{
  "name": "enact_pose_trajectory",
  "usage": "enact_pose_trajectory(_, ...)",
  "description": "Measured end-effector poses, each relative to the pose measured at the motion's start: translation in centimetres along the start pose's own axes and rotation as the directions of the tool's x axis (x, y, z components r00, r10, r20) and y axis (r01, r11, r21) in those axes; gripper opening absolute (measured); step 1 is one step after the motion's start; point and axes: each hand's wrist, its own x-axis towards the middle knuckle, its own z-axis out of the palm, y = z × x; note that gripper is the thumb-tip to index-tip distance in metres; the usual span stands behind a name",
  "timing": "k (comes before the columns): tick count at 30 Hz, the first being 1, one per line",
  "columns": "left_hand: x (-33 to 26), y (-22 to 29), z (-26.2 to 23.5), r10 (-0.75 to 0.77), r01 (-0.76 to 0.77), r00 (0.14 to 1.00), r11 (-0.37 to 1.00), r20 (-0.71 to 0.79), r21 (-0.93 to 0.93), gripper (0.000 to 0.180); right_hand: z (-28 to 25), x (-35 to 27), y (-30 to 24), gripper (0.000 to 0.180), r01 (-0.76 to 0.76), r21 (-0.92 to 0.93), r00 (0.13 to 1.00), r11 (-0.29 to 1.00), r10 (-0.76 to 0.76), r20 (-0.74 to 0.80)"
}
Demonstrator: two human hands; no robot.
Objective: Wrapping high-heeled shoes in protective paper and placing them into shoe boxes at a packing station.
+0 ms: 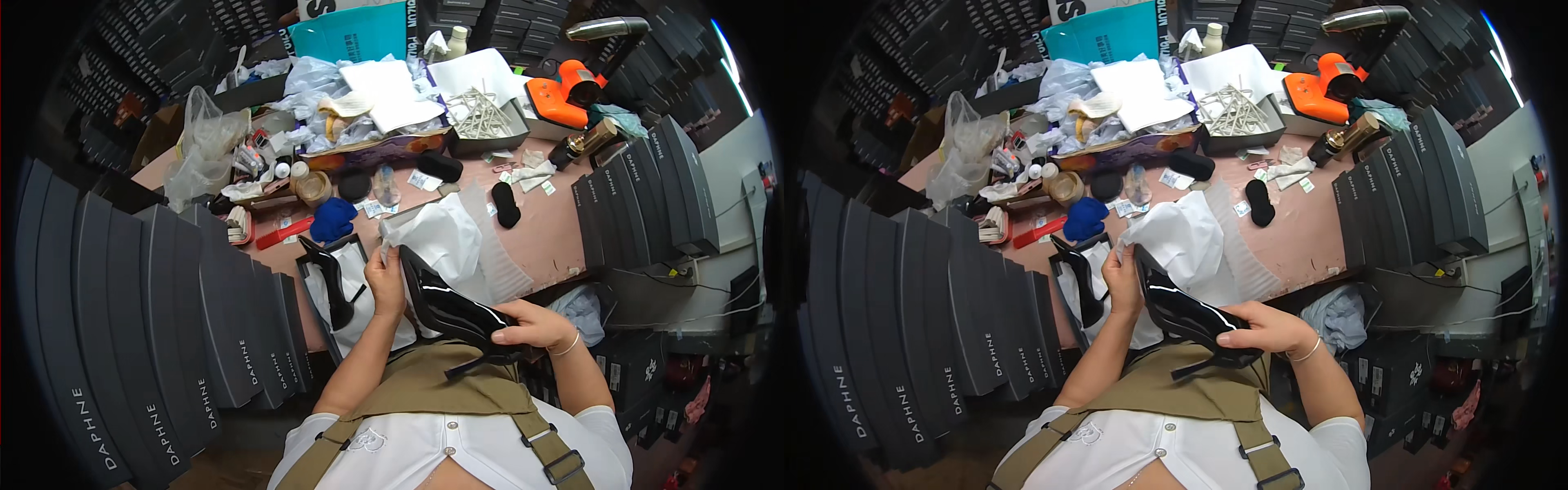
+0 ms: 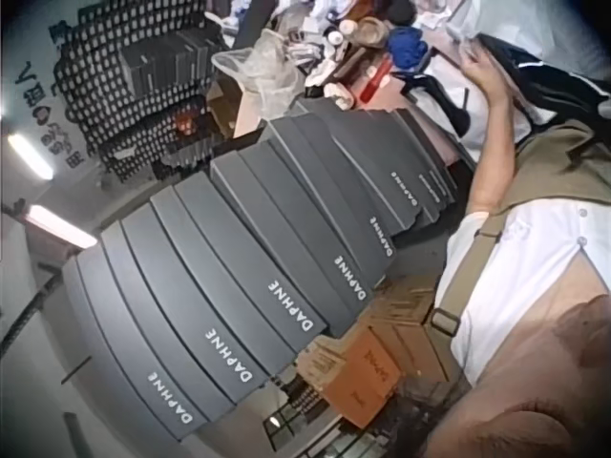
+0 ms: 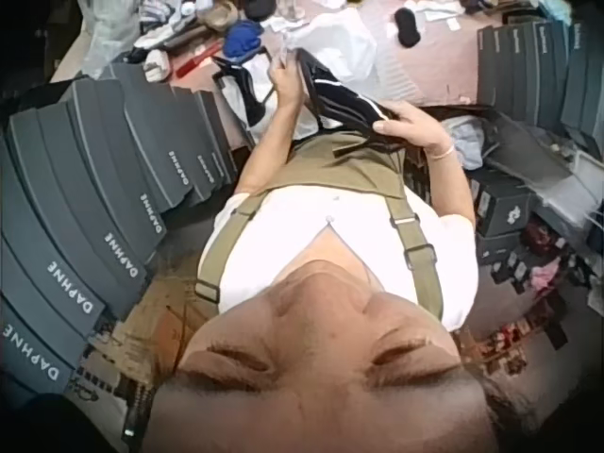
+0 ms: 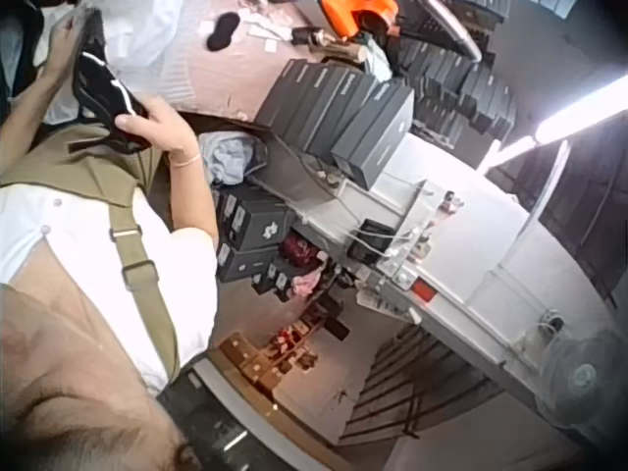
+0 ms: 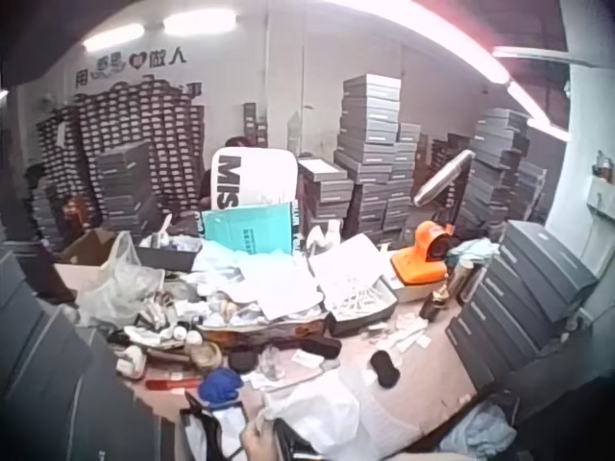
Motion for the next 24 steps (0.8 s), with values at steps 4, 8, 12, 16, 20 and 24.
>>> enact_pose_trajectory(4,-1.9,2.3,-0.2,0.217,-0.23,0.973,0.93,0.078,0.286,0.027,0.6,2.7,1.2,0.049,-0.013,0.031,0.997,0.999,0.015,-0.082)
enact_pose_trajectory(8,-5.1,-0.5,-6.2,-0.067,0.003,0.986,0.919,0.15,0.395,0.023,1.0,6.0,3.8,0.042,-0.013,-0.271,0.94,0.963,-0.081,-0.332)
enact_pose_trajectory(12,-6.0,0.2,-7.9,0.174,-0.266,0.964,0.667,0.202,0.696,0.023,0.6,5.6,5.6,0.045,-0.07,-0.249,0.968,0.966,0.005,-0.251)
enact_pose_trajectory(16,-2.1,2.8,-4.8,0.316,-0.669,0.738,0.458,0.596,0.586,0.044,1.4,6.3,4.1,0.046,-0.039,-0.363,0.995,0.931,0.001,-0.104)
enact_pose_trajectory(20,0.4,6.3,-3.2,0.251,-0.576,0.781,0.644,0.572,0.504,0.033,0.5,5.4,5.5,0.05,0.025,0.135,0.992,0.991,-0.007,-0.127)
enact_pose_trajectory(24,-1.9,7.9,-2.3,0.298,-0.534,0.817,0.715,0.493,0.451,0.012,2.4,4.9,5.9,0.042,0.118,0.761,0.988,0.638,0.002,-0.155)
